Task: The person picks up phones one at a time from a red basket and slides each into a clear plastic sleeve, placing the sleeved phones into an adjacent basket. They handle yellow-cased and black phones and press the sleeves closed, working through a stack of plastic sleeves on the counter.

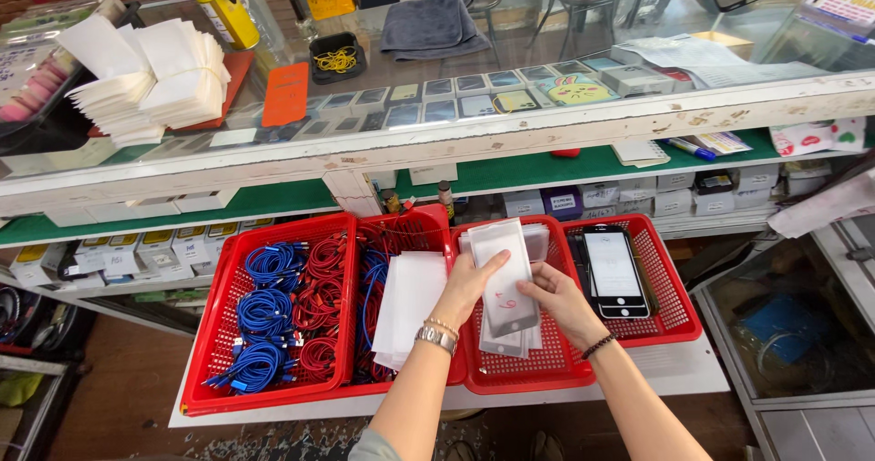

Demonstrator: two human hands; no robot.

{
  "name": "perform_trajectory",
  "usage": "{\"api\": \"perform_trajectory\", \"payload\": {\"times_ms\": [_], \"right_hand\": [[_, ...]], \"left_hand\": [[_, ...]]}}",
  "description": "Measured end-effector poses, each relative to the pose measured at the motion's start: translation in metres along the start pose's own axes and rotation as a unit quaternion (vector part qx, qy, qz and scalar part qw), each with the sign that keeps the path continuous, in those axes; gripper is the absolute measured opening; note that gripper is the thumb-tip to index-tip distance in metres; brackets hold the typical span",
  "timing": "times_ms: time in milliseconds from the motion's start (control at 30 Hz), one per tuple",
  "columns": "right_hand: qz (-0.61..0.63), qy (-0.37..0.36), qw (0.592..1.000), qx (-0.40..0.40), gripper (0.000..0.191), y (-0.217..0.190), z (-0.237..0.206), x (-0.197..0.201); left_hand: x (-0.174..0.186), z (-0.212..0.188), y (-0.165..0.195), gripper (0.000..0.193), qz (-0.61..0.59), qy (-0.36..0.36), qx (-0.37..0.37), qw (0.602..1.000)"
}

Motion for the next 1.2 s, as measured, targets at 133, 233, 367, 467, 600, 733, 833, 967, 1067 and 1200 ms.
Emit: {"api": "perform_trajectory", "payload": {"times_ms": [133,233,367,467,600,733,833,967,1067,1200], "right_hand": [[-0.11,-0.012,0.992,-0.056,0.036,0.001,-0.014,-0.006],[-0.098,0.003,0.995,0.008,0.036,-0.014,-0.008,0.0],[-0.152,0.05,0.976,0.15,0.035,-0.056,0.016,0.027],[-0.237,0.036,0.952,0.192,0.024,-0.086,0.046,0.041],[0.123,0.15,0.953,0.233,0.018,-0.122,0.085,0.11],[-0.267,0.29,0.9,0.187,0.038,-0.117,0.06,0.187],[-0.454,0.281,0.833,0.148,0.055,-0.085,0.037,0.192],[-0.661,0.233,0.696,0.156,0.089,-0.065,0.021,0.159],[-0.728,0.26,0.604,0.196,0.085,-0.073,0.007,0.126],[-0.456,0.152,0.875,0.06,0.052,-0.008,0.025,0.07]], "left_hand": [[-0.005,0.016,-0.002,0.035,-0.12,-0.003,-0.001,0.993],[-0.021,0.011,-0.01,0.035,-0.072,-0.032,0.023,0.997],[-0.03,-0.002,-0.008,0.035,0.071,-0.04,0.033,0.996],[-0.035,-0.009,-0.017,0.034,0.164,-0.057,0.087,0.981],[-0.027,-0.016,-0.021,0.033,0.183,-0.085,0.089,0.975],[0.05,-0.027,0.004,0.029,0.204,0.116,0.012,0.972],[0.097,-0.059,0.042,0.044,0.285,0.275,-0.123,0.91],[0.124,-0.074,0.051,0.098,0.552,0.347,-0.013,0.758],[0.116,-0.079,0.056,0.114,0.643,0.33,-0.046,0.689],[0.083,-0.082,0.062,0.103,0.603,0.36,-0.177,0.689]]}}
Point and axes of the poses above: each hand's wrist, its own z-axis towards the middle knuckle, its own x-axis out of the back of the hand, y = z × x, the point moved 9 cm from there along z, towards the middle knuckle, and after that the axes turned 9 degrees about x, right-handed, at the moved point
